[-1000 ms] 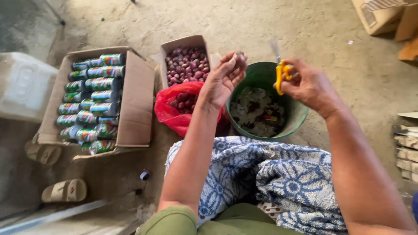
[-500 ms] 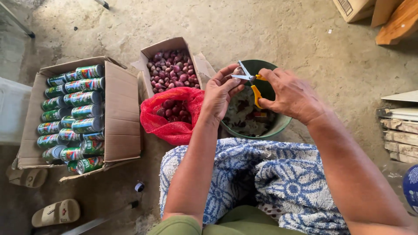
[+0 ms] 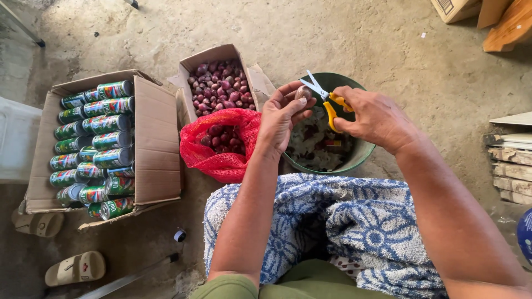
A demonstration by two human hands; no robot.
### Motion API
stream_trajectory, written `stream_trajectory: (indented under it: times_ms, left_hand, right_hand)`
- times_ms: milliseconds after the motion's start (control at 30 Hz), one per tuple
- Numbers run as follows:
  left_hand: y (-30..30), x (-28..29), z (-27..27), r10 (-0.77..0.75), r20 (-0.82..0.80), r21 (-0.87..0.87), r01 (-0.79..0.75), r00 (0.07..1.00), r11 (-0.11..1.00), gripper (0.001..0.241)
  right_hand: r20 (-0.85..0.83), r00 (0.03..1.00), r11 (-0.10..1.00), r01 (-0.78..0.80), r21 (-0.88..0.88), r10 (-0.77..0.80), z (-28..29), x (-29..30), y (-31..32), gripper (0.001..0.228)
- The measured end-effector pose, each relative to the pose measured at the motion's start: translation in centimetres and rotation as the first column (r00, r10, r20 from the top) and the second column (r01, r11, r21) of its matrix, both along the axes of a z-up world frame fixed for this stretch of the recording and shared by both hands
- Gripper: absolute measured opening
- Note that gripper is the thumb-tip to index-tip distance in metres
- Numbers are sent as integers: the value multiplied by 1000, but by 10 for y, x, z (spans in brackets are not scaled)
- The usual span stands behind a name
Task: Trimming and peeling small red onions using a pair of scissors.
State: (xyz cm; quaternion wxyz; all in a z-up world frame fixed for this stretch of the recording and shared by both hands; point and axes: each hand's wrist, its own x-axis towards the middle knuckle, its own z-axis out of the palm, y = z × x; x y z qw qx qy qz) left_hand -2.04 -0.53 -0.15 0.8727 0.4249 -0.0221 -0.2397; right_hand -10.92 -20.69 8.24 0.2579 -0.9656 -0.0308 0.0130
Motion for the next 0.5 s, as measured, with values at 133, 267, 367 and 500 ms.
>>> stream_trajectory:
  times_ms: [133, 267, 367, 500]
  left_hand:
    - [-2, 3, -10, 20, -3, -9, -20, 1000, 1000, 40]
    - [-6, 3, -11, 39, -11, 20, -39, 999, 999, 38]
    - [-7, 2, -14, 42, -4, 38, -42, 999, 998, 38]
    - [-10, 2, -23, 46, 17, 46, -47, 999, 998, 37]
  right_hand:
    - [-31, 999, 998, -41, -37, 40, 1, 2, 4, 70]
    - [-100, 995, 994, -10, -112, -2, 2, 3, 8, 72]
    - [-98, 995, 995, -5, -101, -6, -5, 4, 7, 69]
    - [-35, 998, 998, -45, -43, 44, -19, 5, 0, 59]
